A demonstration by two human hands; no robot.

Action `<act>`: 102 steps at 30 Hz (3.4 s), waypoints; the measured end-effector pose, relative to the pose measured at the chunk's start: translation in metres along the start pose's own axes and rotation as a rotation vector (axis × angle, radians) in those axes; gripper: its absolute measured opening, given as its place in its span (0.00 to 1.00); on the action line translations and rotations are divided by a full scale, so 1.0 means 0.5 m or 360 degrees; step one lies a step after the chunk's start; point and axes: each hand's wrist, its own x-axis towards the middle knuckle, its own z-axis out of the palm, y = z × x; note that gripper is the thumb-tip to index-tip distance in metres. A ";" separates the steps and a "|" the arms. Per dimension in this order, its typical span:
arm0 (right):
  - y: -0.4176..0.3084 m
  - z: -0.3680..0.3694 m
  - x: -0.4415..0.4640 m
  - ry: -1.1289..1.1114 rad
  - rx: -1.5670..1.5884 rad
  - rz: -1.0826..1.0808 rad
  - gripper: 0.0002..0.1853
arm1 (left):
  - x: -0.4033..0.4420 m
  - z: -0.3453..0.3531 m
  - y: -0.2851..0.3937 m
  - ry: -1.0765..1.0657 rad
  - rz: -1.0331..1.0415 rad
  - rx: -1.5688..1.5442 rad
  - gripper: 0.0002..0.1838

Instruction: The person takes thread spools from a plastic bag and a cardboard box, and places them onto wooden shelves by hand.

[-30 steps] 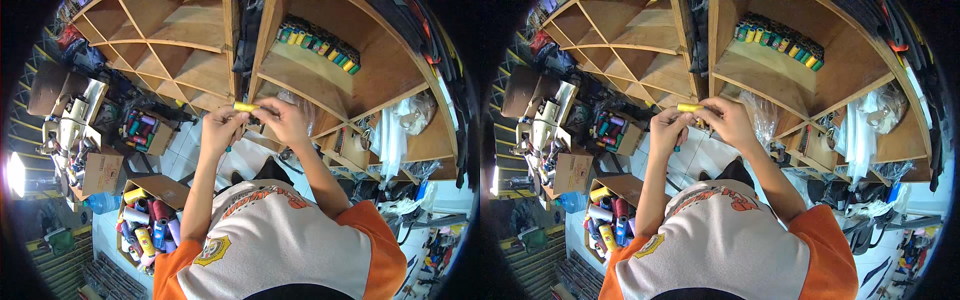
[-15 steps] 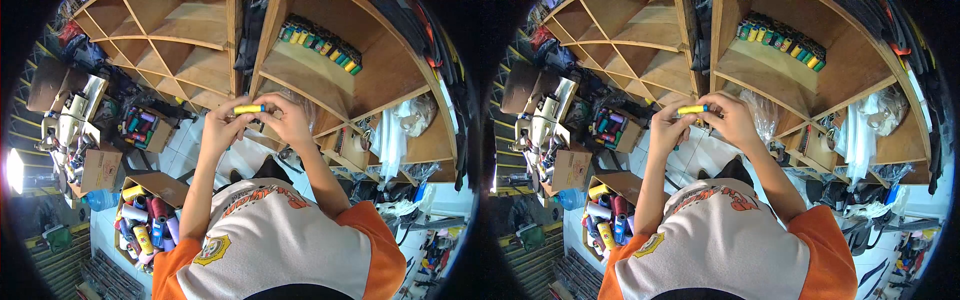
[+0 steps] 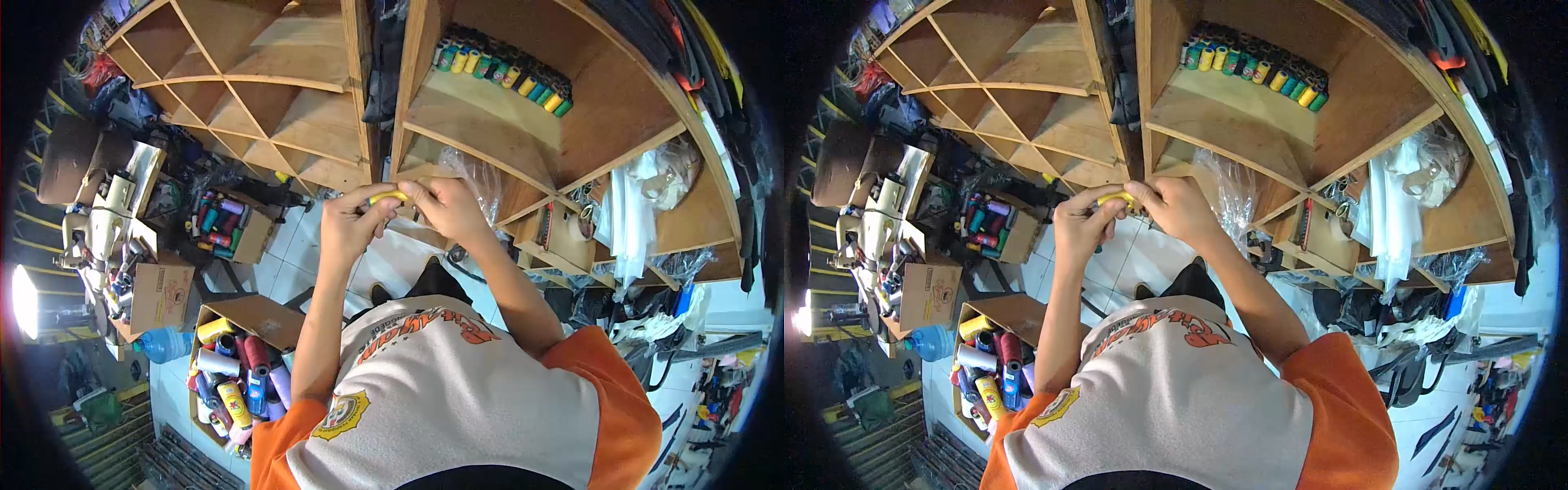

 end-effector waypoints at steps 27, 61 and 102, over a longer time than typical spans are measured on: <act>0.216 -0.281 0.345 0.1365 -0.0618 -0.0376 0.14 | 0.029 0.011 -0.164 0.0221 -0.0834 -0.1153 0.18; 0.136 -0.147 0.247 0.0613 -0.0206 0.0075 0.15 | 0.049 -0.020 -0.166 0.0305 -0.0624 -0.1269 0.14; 0.256 -0.207 0.405 0.1315 -0.0674 0.0603 0.12 | 0.005 0.002 -0.186 0.0426 -0.0367 -0.0548 0.23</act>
